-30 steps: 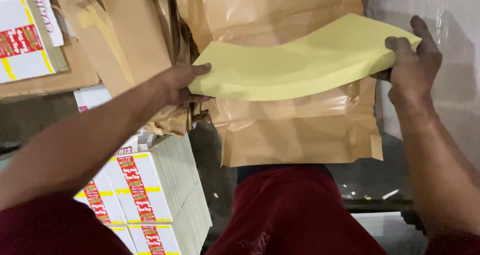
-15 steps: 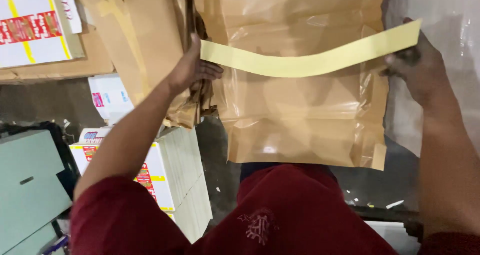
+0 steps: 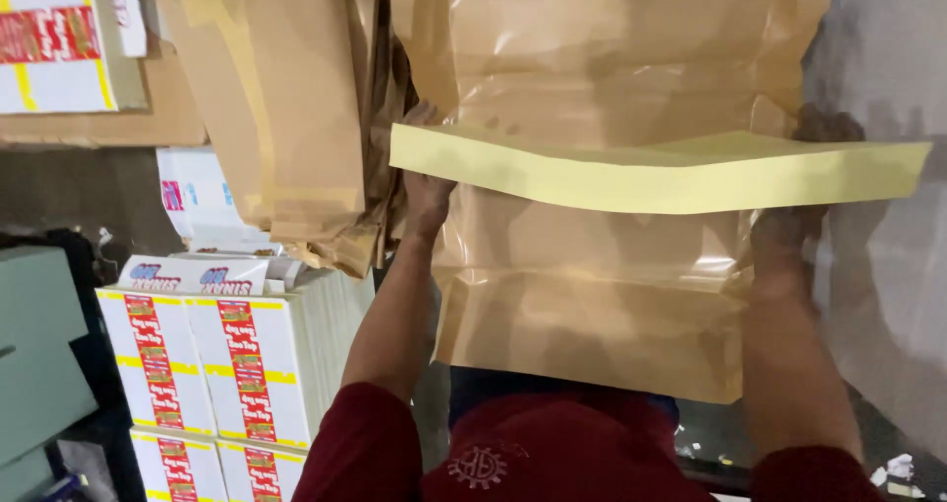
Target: Unboxing a stack of paper and loading it into an industrial printing machine.
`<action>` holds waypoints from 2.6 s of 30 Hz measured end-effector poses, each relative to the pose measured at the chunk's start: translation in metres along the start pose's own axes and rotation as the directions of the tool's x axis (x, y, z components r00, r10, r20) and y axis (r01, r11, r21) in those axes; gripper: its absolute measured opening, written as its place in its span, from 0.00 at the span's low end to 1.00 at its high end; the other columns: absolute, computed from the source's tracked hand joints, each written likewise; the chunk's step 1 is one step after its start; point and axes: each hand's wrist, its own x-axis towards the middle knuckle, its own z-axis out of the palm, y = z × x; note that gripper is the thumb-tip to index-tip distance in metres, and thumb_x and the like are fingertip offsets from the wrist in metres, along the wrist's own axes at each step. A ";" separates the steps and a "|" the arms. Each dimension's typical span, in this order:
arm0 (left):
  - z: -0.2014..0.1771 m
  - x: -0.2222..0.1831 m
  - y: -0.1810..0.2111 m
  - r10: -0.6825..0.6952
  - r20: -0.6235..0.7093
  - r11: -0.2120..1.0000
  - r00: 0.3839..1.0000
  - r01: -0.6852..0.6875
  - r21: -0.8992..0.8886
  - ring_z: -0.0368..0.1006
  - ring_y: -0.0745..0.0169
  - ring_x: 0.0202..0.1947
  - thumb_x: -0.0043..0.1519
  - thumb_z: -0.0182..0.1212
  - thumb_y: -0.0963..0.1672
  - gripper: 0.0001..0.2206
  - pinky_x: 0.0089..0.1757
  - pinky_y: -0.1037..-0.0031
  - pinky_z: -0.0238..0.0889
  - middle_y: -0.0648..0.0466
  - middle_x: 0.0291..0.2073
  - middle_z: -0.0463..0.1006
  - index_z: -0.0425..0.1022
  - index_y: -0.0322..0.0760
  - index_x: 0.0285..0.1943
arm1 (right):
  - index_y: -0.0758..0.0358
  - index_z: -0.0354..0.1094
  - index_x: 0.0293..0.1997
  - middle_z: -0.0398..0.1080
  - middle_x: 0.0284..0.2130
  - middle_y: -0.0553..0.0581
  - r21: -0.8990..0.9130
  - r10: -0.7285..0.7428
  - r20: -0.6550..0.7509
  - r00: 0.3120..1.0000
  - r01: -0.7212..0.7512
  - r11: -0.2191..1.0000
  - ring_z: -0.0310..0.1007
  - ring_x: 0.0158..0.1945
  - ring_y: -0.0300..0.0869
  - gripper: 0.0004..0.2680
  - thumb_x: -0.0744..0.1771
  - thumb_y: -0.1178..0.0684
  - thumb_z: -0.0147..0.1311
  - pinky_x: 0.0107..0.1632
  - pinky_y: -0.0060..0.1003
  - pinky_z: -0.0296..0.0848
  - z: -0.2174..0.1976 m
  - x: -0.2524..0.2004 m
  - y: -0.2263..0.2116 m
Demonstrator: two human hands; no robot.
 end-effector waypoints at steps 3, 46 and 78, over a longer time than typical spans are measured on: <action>0.013 0.001 -0.025 -0.077 -0.063 0.991 0.995 0.083 0.100 0.65 0.54 0.70 0.66 0.62 0.52 0.29 0.69 0.65 0.57 0.46 0.67 0.70 0.66 0.30 0.71 | 0.65 0.56 0.72 0.61 0.64 0.65 0.024 0.054 0.001 0.999 -0.054 0.998 0.66 0.66 0.47 0.22 0.73 0.52 0.67 0.70 0.37 0.70 0.018 -0.005 0.035; 0.026 -0.656 0.307 -0.408 -0.801 0.564 -0.439 0.568 -0.599 0.78 0.41 0.51 0.64 0.54 0.57 0.25 0.51 0.60 0.68 0.41 0.48 0.83 0.80 0.40 0.59 | 0.81 0.66 0.57 0.72 0.48 0.64 0.027 0.009 0.944 0.329 -0.105 0.994 0.71 0.46 0.47 0.24 0.74 0.38 0.43 0.47 0.42 0.69 0.058 -0.203 -0.307; -0.069 -1.132 0.467 -0.178 -0.336 0.761 -0.925 0.087 -0.642 0.82 0.53 0.40 0.64 0.60 0.54 0.23 0.45 0.68 0.70 0.41 0.41 0.85 0.80 0.32 0.57 | 0.62 0.67 0.45 0.58 0.22 0.43 0.307 -0.280 0.907 -0.315 0.038 0.951 0.53 0.21 0.36 0.18 0.75 0.35 0.48 0.24 0.39 0.54 0.133 -0.846 -0.525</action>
